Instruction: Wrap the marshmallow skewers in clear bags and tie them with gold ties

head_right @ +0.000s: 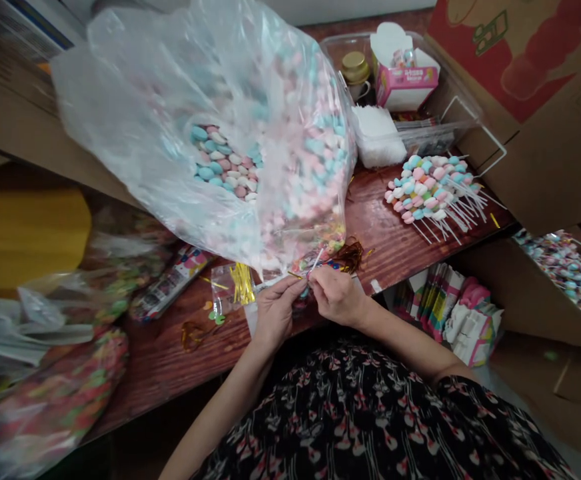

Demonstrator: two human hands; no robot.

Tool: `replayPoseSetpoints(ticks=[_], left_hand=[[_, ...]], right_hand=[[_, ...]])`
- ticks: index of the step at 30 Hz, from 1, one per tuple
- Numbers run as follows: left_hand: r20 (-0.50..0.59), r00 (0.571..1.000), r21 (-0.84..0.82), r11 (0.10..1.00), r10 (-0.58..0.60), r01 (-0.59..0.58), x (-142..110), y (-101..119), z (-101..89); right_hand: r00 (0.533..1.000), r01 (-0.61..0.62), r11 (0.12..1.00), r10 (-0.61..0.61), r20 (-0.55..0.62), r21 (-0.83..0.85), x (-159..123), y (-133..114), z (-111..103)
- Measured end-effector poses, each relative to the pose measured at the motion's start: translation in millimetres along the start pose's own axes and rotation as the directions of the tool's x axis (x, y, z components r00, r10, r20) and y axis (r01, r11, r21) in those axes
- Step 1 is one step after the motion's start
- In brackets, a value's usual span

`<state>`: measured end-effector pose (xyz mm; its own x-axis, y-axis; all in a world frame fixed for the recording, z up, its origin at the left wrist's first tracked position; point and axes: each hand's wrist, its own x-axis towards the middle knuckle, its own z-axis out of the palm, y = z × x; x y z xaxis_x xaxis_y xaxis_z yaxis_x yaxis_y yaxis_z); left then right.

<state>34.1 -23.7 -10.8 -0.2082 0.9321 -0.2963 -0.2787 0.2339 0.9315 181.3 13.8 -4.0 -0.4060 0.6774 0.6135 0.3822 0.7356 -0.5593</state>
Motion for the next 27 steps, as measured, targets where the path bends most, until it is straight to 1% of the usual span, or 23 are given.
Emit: replayPoseSetpoints(ticks=[2,4,6,7,8,10,11,12,13,14,15,16,17,18,19,20,21,22,23,24,25,27], left_hand=[[0.02,0.999,0.045,0.998,0.048,-0.049,0,1,0.3],[0.033,0.996,0.066,0.994,0.085,-0.087,0,2,1.7],[0.051,0.994,0.074,0.992,0.097,-0.101,0,3,4.2],[0.06,0.994,0.074,0.992,0.096,-0.101,-1,3,5.7],[0.068,0.994,0.072,0.993,0.091,-0.096,-1,4,7.1],[0.087,0.994,0.071,0.995,0.063,-0.069,-1,7,9.6],[0.101,0.994,0.077,0.996,0.036,-0.044,-1,10,10.5],[0.122,0.993,0.087,0.996,-0.002,-0.008,-1,13,11.2],[0.154,0.987,0.101,0.994,-0.052,0.036,-2,16,11.5],[0.197,0.974,0.122,0.989,-0.111,0.088,-2,20,11.6],[0.246,0.953,0.147,0.979,-0.176,0.143,-3,24,11.5],[0.292,0.925,0.17,0.965,-0.242,0.199,-4,28,11.1],[0.333,0.893,0.189,0.949,-0.303,0.252,-4,31,10.5],[0.366,0.86,0.201,0.933,-0.355,0.3,-4,34,9.8],[0.396,0.826,0.206,0.916,-0.4,0.345,-4,36,9.0],[0.423,0.792,0.205,0.898,-0.44,0.389,-4,37,8.1],[0.449,0.756,0.206,0.879,-0.476,0.43,-3,39,7.3],[0.481,0.715,0.218,0.859,-0.508,0.464,-3,41,6.6],[0.516,0.669,0.238,0.84,-0.535,0.488,-3,43,6.1],[0.549,0.622,0.266,0.823,-0.558,0.503,-3,45,5.9],[0.578,0.577,0.299,0.808,-0.576,0.507,-3,47,6.0],[0.623,0.5,0.369,0.79,-0.601,0.49,-3,51,7.2]], right_hand=[[0.998,-0.056,0.998,0.055,0.015,0.039,0,-1,-3],[0.988,-0.154,0.98,0.149,0.044,0.123,0,-3,-7],[0.96,-0.28,0.926,0.265,0.094,0.253,-2,-4,-11],[0.936,-0.353,0.876,0.329,0.127,0.329,-3,-4,-13],[0.901,-0.433,0.806,0.397,0.174,0.404,-5,-4,-14],[0.799,-0.598,0.616,0.511,0.318,0.513,-7,-1,-17],[0.744,-0.663,0.516,0.535,0.401,0.541,-8,2,-19],[0.699,-0.711,0.432,0.526,0.485,0.555,-7,5,-22],[0.669,-0.741,0.376,0.487,0.562,0.557,-6,10,-25],[0.654,-0.756,0.353,0.427,0.624,0.551,-4,14,-29],[0.654,-0.754,0.368,0.357,0.667,0.543,-1,18,-34],[0.671,-0.729,0.424,0.283,0.685,0.538,3,22,-38],[0.703,-0.67,0.517,0.211,0.679,0.533,6,25,-43],[0.748,-0.571,0.633,0.138,0.649,0.524,9,26,-47],[0.798,-0.426,0.75,0.049,0.6,0.505,11,27,-51],[0.838,-0.247,0.846,-0.059,0.542,0.473,12,27,-55],[0.855,-0.056,0.903,-0.177,0.487,0.426,12,25,-58],[0.85,0.121,0.92,-0.29,0.441,0.373,11,24,-61],[0.828,0.264,0.909,-0.386,0.406,0.324,11,22,-63],[0.801,0.373,0.883,-0.461,0.381,0.285,10,21,-65],[0.773,0.453,0.854,-0.519,0.364,0.257,10,19,-66],[0.721,0.553,0.802,-0.597,0.352,0.227,11,17,-68]])
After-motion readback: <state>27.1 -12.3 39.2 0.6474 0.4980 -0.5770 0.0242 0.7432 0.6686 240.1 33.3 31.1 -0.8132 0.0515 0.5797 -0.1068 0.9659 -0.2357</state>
